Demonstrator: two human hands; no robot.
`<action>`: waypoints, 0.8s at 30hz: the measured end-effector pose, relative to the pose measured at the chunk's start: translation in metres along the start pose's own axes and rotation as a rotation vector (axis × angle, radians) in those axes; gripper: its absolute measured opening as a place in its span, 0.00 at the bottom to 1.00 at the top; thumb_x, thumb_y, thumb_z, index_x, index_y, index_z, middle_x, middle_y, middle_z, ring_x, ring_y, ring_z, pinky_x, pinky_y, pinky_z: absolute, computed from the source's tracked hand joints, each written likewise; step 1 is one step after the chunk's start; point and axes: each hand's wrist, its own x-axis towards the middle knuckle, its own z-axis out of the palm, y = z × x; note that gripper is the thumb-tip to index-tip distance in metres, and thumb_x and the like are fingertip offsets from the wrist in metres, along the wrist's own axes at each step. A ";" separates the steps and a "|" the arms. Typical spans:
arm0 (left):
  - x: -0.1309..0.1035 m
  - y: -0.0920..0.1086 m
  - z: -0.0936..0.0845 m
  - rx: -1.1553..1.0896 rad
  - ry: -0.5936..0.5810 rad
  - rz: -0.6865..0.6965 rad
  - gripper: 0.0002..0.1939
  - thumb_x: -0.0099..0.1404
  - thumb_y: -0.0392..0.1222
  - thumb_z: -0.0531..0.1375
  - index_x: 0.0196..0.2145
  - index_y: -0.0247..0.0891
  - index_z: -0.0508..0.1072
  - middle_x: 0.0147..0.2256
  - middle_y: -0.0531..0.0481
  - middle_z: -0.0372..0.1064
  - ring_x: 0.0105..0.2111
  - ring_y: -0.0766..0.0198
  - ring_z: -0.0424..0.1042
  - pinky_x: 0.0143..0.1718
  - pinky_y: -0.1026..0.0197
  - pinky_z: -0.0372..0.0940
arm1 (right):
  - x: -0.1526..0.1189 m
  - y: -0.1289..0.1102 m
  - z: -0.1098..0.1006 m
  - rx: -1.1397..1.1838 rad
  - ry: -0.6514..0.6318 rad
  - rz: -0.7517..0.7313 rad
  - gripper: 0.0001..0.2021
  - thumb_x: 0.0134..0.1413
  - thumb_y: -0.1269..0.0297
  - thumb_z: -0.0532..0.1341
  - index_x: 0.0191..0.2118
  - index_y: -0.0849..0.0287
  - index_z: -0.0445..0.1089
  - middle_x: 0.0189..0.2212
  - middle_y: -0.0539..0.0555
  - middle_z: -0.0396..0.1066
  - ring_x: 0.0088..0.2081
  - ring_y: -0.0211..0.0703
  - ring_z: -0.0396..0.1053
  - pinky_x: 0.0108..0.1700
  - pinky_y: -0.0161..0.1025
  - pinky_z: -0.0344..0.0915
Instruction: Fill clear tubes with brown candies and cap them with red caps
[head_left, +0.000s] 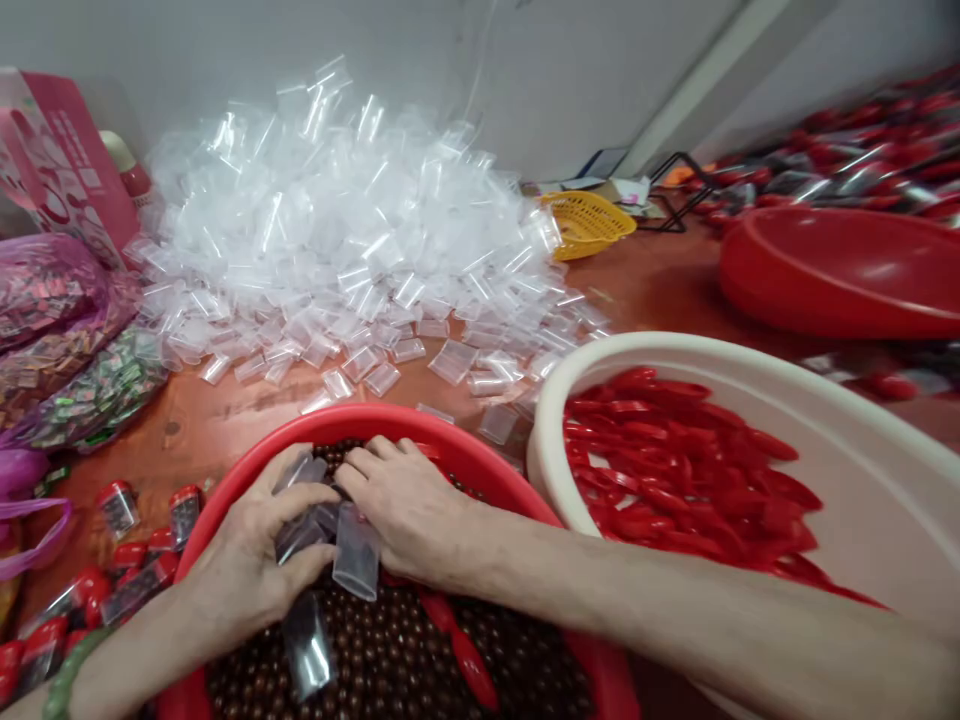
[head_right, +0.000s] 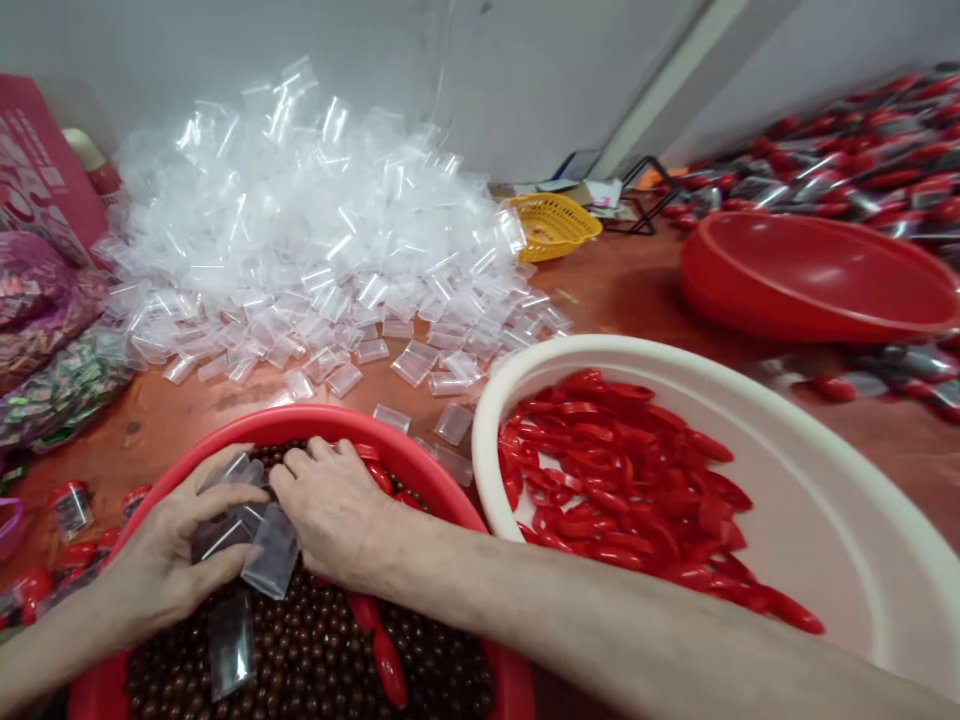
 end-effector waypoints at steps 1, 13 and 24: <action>0.002 0.002 0.006 -0.030 -0.018 -0.023 0.17 0.62 0.39 0.62 0.50 0.42 0.74 0.65 0.38 0.56 0.65 0.46 0.59 0.63 0.39 0.57 | -0.009 0.001 -0.001 -0.020 -0.015 0.039 0.12 0.54 0.71 0.58 0.45 0.65 0.70 0.45 0.65 0.70 0.47 0.60 0.64 0.47 0.59 0.63; 0.024 0.011 -0.001 0.066 -0.210 -0.051 0.33 0.72 0.52 0.49 0.68 0.35 0.48 0.68 0.36 0.48 0.68 0.52 0.50 0.68 0.41 0.47 | -0.024 0.017 -0.032 0.217 -0.094 0.140 0.25 0.54 0.76 0.57 0.59 0.65 0.62 0.56 0.66 0.64 0.58 0.55 0.61 0.59 0.52 0.59; 0.042 0.002 -0.003 -0.040 -0.371 -0.122 0.26 0.73 0.55 0.44 0.59 0.39 0.65 0.59 0.42 0.67 0.56 0.53 0.68 0.61 0.48 0.59 | 0.030 0.031 -0.018 0.375 -0.509 0.024 0.31 0.35 0.69 0.71 0.52 0.65 0.69 0.42 0.56 0.73 0.38 0.47 0.72 0.40 0.40 0.69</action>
